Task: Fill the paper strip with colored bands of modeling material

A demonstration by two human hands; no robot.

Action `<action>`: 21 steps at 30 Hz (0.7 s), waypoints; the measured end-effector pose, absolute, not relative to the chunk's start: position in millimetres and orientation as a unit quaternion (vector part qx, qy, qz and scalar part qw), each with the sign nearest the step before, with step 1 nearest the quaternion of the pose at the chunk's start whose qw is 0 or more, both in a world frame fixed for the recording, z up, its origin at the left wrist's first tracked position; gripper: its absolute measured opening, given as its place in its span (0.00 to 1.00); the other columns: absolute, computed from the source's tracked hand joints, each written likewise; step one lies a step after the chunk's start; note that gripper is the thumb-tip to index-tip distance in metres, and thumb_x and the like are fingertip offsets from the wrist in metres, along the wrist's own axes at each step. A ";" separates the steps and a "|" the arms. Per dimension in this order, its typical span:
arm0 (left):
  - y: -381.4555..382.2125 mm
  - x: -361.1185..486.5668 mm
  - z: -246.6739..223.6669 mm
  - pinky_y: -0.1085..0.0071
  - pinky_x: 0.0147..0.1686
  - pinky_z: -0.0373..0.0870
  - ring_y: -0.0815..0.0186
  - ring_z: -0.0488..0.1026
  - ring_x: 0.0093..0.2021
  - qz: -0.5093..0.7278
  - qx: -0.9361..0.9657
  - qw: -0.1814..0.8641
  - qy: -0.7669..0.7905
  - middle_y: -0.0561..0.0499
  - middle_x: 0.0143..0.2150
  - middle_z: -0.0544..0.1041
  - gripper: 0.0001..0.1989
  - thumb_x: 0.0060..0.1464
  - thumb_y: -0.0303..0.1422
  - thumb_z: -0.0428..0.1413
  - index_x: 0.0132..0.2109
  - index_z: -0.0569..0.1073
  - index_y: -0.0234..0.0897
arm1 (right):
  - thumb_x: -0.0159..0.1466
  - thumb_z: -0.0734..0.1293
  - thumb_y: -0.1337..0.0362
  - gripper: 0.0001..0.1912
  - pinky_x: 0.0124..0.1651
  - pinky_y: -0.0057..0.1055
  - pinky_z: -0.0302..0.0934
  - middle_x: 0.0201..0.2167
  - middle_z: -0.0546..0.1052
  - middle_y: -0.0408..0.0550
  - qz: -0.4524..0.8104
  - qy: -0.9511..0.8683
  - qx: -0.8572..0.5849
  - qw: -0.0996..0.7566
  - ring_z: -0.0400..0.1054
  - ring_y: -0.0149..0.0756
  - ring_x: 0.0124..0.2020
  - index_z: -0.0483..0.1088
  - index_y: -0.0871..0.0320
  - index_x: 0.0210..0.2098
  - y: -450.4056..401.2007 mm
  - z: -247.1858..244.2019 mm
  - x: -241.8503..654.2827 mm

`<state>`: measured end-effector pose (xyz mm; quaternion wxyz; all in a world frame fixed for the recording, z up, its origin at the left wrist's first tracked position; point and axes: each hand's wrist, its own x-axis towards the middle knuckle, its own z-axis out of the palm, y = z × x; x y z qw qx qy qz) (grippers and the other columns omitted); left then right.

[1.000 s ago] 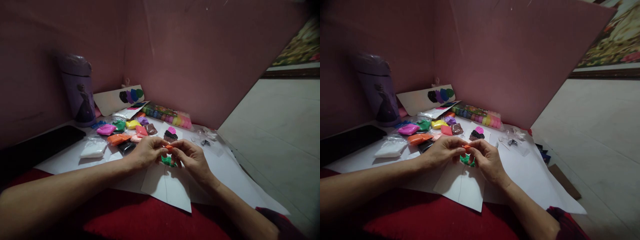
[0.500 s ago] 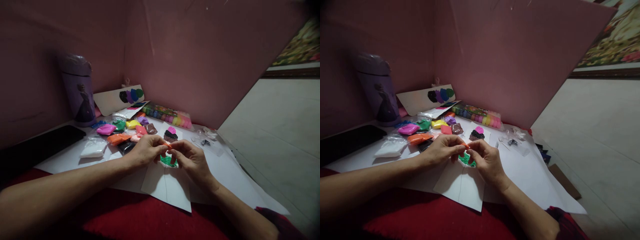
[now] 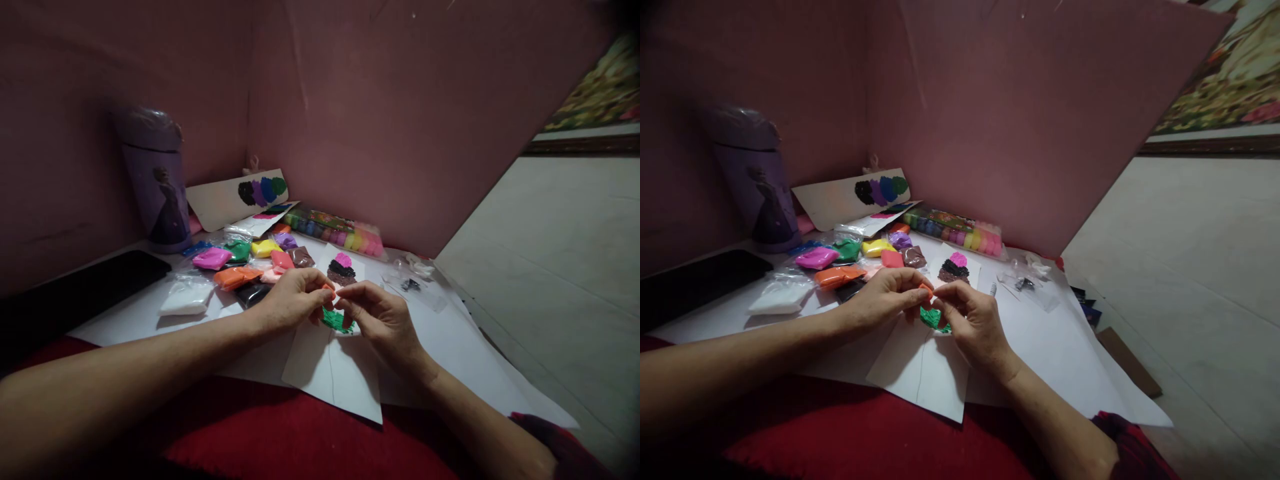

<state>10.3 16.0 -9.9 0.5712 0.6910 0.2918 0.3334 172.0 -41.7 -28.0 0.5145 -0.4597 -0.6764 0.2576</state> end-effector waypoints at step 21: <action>17.0 10.3 -19.8 0.77 0.20 0.63 0.75 0.66 0.19 0.338 0.718 0.552 0.257 0.56 0.21 0.69 0.05 0.51 0.30 0.55 0.35 0.68 0.32 | 0.63 0.64 0.56 0.11 0.31 0.30 0.62 0.29 0.75 0.46 0.208 -0.714 -0.527 0.411 0.68 0.32 0.29 0.70 0.58 0.33 -44.1 -23.0 171.9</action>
